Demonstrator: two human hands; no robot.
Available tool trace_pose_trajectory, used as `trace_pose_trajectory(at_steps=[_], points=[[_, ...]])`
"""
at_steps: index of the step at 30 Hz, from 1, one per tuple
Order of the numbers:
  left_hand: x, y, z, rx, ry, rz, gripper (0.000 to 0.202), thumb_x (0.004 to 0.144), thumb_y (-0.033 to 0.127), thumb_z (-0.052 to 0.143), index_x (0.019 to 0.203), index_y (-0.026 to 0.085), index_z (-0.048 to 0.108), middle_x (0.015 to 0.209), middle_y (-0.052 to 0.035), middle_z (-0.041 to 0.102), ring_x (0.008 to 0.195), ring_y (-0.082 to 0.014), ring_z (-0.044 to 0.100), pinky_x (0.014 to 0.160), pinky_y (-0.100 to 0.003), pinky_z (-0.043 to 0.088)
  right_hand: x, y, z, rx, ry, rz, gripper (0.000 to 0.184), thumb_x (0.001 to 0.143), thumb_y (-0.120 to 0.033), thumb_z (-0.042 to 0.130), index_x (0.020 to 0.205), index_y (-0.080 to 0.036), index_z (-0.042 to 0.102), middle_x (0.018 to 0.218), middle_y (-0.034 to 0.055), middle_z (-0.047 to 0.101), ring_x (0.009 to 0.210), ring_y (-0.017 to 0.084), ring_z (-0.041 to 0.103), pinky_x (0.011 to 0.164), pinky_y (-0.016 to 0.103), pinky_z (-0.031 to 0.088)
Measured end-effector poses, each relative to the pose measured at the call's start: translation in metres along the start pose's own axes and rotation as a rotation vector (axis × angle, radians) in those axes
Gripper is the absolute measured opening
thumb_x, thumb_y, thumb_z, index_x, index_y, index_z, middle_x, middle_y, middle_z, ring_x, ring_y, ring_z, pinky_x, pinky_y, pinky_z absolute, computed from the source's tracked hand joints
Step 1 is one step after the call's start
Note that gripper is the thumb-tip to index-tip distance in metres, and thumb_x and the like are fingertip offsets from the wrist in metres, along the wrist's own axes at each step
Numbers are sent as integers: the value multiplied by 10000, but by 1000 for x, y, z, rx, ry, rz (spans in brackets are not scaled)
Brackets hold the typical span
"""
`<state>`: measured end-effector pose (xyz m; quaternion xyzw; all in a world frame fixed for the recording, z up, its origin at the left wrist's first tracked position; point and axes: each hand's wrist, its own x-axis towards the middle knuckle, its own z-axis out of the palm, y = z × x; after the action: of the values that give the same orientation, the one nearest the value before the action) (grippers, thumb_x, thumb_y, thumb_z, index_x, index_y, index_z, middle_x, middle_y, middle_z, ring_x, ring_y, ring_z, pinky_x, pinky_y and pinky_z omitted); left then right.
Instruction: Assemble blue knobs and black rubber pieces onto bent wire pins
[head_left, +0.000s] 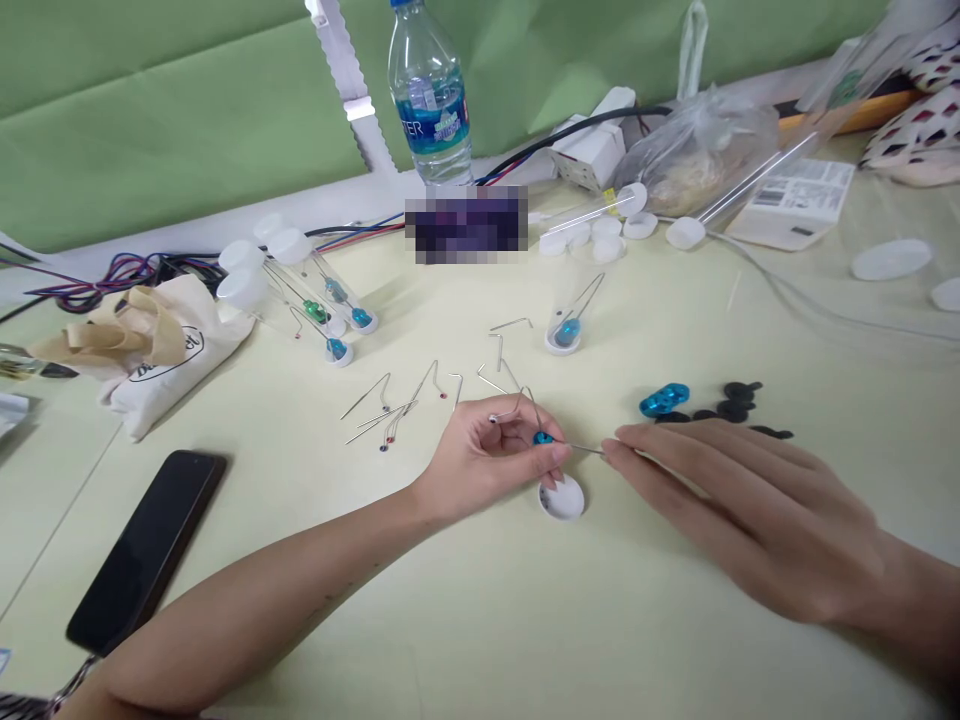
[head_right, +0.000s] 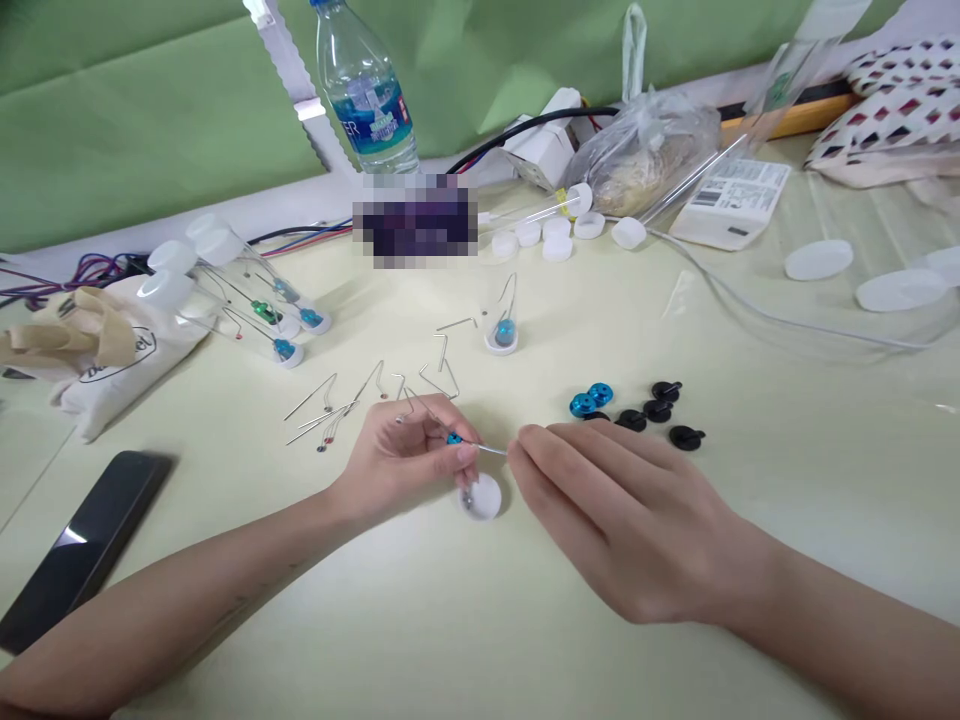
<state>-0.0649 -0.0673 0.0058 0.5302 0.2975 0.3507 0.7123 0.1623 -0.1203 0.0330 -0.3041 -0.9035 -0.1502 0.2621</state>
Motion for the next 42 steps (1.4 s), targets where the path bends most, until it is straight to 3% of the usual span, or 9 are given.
trace_pose_trajectory(at_steps=[5, 14, 22, 29, 36, 42], points=[[0, 0, 2, -23, 1, 8, 162, 742, 212, 776, 826, 131, 665, 668, -11, 662, 588, -124, 667, 572, -247, 583, -3, 0, 2, -33, 40, -19, 271, 882, -41, 448, 1028, -150, 649, 999, 100, 697, 942, 232, 648, 851, 365, 526], [0, 0, 4, -18, 9, 9, 195, 717, 219, 796, 804, 127, 648, 648, 0, 644, 566, -136, 670, 559, -261, 591, 1, -2, 1, 21, 35, 84, 255, 894, -21, 452, 1010, -178, 617, 953, 52, 703, 838, 170, 657, 758, 284, 534], [-2, -2, 2, 86, 16, 88, 158, 710, 210, 797, 791, 126, 691, 749, -33, 648, 618, -113, 643, 573, -227, 566, -1, -3, 2, -2, 60, 80, 237, 919, -29, 429, 1008, -154, 609, 931, 76, 698, 806, 177, 650, 663, 300, 506], [-2, 2, 3, 169, 27, 124, 129, 705, 197, 795, 799, 146, 724, 751, -38, 648, 646, -113, 609, 579, -229, 539, -11, -4, 8, 43, 68, 127, 191, 881, -64, 573, 1056, -116, 628, 889, 79, 700, 730, 176, 650, 629, 315, 494], [-1, 4, 4, 225, 26, 176, 110, 708, 199, 790, 784, 153, 725, 767, -48, 670, 657, -119, 604, 571, -234, 528, -11, -9, 11, 94, 54, 189, 159, 885, -69, 570, 999, -163, 629, 821, 43, 704, 679, 166, 655, 571, 298, 474], [-3, 4, 3, 257, 23, 182, 87, 733, 187, 769, 794, 149, 719, 790, -59, 683, 694, -131, 634, 582, -230, 537, -2, -15, 11, 165, 41, 332, 116, 900, -102, 568, 897, -200, 630, 720, -12, 697, 557, 120, 628, 519, 264, 443]])
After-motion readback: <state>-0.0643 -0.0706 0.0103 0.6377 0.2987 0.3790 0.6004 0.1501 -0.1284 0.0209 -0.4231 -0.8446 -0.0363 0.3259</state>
